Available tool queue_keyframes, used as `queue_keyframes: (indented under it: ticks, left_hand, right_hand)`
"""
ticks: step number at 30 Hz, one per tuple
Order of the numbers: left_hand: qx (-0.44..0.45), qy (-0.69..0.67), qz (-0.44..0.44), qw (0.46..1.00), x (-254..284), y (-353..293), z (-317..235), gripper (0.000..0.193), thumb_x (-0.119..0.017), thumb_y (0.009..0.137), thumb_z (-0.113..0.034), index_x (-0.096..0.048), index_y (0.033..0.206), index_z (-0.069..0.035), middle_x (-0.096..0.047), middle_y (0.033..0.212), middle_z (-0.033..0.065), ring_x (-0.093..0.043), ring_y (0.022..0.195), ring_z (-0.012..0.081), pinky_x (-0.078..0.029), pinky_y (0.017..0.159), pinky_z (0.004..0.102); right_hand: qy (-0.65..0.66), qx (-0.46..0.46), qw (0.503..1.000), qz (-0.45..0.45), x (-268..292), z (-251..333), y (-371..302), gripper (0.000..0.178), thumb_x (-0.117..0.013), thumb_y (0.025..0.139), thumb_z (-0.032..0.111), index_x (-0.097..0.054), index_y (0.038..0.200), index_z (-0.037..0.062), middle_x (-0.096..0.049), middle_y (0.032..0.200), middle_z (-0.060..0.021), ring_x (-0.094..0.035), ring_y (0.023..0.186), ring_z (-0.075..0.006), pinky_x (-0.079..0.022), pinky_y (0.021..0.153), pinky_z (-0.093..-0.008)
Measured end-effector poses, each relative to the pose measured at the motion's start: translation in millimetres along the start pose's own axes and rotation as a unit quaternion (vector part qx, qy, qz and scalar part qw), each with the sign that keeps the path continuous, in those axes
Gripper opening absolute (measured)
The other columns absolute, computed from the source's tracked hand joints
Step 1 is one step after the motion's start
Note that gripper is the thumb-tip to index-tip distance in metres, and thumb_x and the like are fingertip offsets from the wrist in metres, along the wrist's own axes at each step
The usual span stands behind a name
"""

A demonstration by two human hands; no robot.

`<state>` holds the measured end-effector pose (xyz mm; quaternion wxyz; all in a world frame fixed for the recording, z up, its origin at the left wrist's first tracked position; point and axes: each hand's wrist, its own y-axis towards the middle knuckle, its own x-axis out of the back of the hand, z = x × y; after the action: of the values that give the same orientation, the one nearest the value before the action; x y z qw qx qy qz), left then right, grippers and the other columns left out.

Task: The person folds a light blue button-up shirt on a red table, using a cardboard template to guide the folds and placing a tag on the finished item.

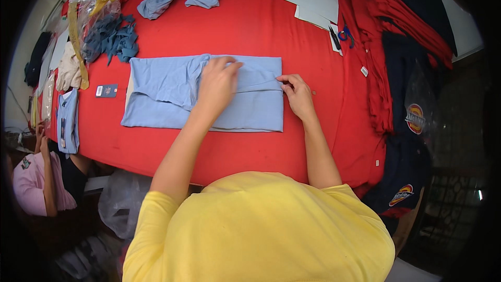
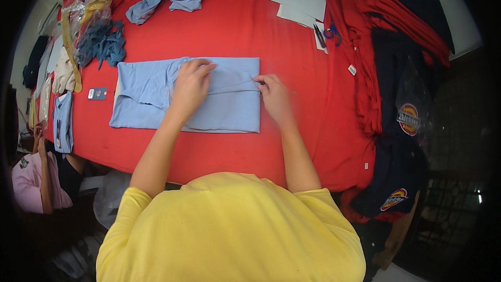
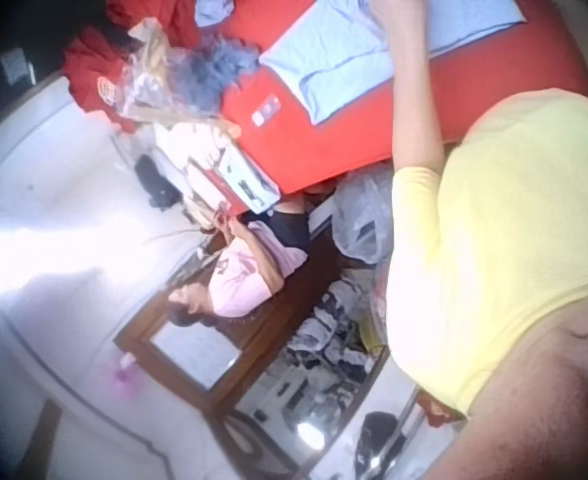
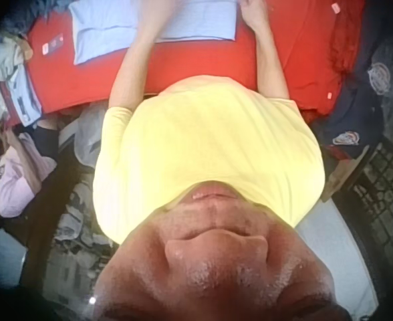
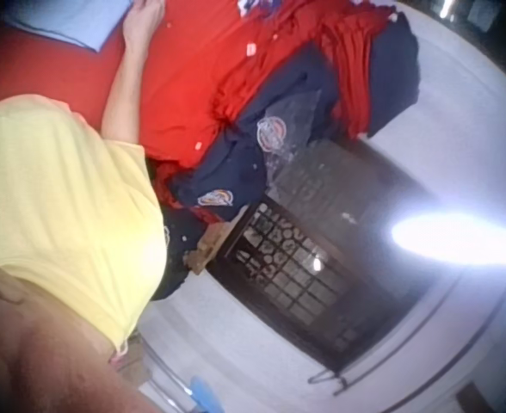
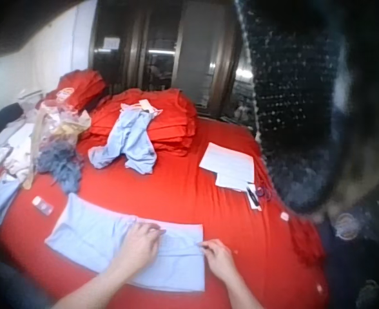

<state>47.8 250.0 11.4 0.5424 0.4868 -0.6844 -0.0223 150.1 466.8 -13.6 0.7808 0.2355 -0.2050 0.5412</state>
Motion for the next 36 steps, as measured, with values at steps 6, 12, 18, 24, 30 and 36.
queue_keyframes:
  ticks: [6, 12, 18, 24, 30, 36]
  left_hand:
    - [0.031, 0.033, 0.155, 0.987, -82, 55, -19, 0.029, -0.060, 0.087, -0.025, -0.064, 0.106, -0.003, -0.063, 0.107, 0.0137, -0.054, 0.104, 0.0314, -0.042, 0.091, 0.0401]
    - [0.102, -0.124, 0.164, 0.973, -67, 60, -20, 0.029, -0.059, 0.090, -0.028, -0.055, 0.104, -0.003, -0.063, 0.092, 0.0182, -0.057, 0.088, 0.0360, -0.046, 0.080, 0.0423]
    - [-0.036, -0.133, 0.036, 0.990, -45, 43, -11, 0.024, -0.062, 0.089, -0.020, -0.053, 0.100, -0.002, -0.062, 0.088, 0.0165, -0.058, 0.082, 0.0343, -0.045, 0.074, 0.0433]
    - [-0.162, -0.054, -0.061, 0.983, -42, 55, -22, 0.025, -0.069, 0.080, -0.018, -0.056, 0.097, -0.005, -0.060, 0.089, 0.0093, -0.056, 0.080, 0.0289, -0.043, 0.073, 0.0374]
    - [-0.057, 0.066, -0.045, 0.995, -30, 34, -35, 0.023, -0.069, 0.079, -0.021, -0.059, 0.094, -0.007, -0.058, 0.090, 0.0080, -0.052, 0.090, 0.0269, -0.040, 0.076, 0.0387]
    - [0.059, 0.013, 0.080, 0.995, -18, -32, -40, 0.036, -0.068, 0.081, -0.032, -0.064, 0.101, -0.002, -0.061, 0.098, 0.0130, -0.056, 0.089, 0.0314, -0.043, 0.077, 0.0414]
  right_hand:
    - [-0.024, 0.001, 0.999, 0.024, 5, -6, 18, 0.010, -0.063, 0.084, 0.004, -0.063, 0.093, 0.0010, -0.059, 0.094, -0.0113, -0.061, 0.080, -0.0229, -0.048, 0.071, -0.0332]
    - [-0.058, 0.014, 0.997, -0.050, 13, 3, -16, 0.016, -0.069, 0.082, 0.017, -0.061, 0.083, 0.0020, -0.060, 0.086, -0.0120, -0.059, 0.075, -0.0259, -0.046, 0.067, -0.0371]
    - [0.083, -0.025, 0.996, -0.035, 23, 32, -19, 0.040, -0.068, 0.086, 0.025, -0.057, 0.114, -0.0007, -0.061, 0.112, -0.0165, -0.057, 0.105, -0.0280, -0.043, 0.091, -0.0383]
    - [0.399, -0.067, 0.902, 0.150, -12, 24, 5, 0.059, -0.065, 0.089, 0.020, -0.040, 0.135, -0.0049, -0.053, 0.129, -0.0183, -0.052, 0.120, -0.0262, -0.039, 0.104, -0.0384]
    - [0.576, -0.318, 0.740, 0.141, -19, 15, -32, 0.052, -0.062, 0.090, 0.010, -0.040, 0.134, -0.0064, -0.055, 0.125, -0.0172, -0.055, 0.116, -0.0253, -0.046, 0.099, -0.0394]
    - [0.508, -0.228, 0.819, 0.137, -15, 22, -50, 0.049, -0.060, 0.088, 0.008, -0.042, 0.132, -0.0045, -0.049, 0.129, -0.0149, -0.050, 0.118, -0.0244, -0.043, 0.100, -0.0382]
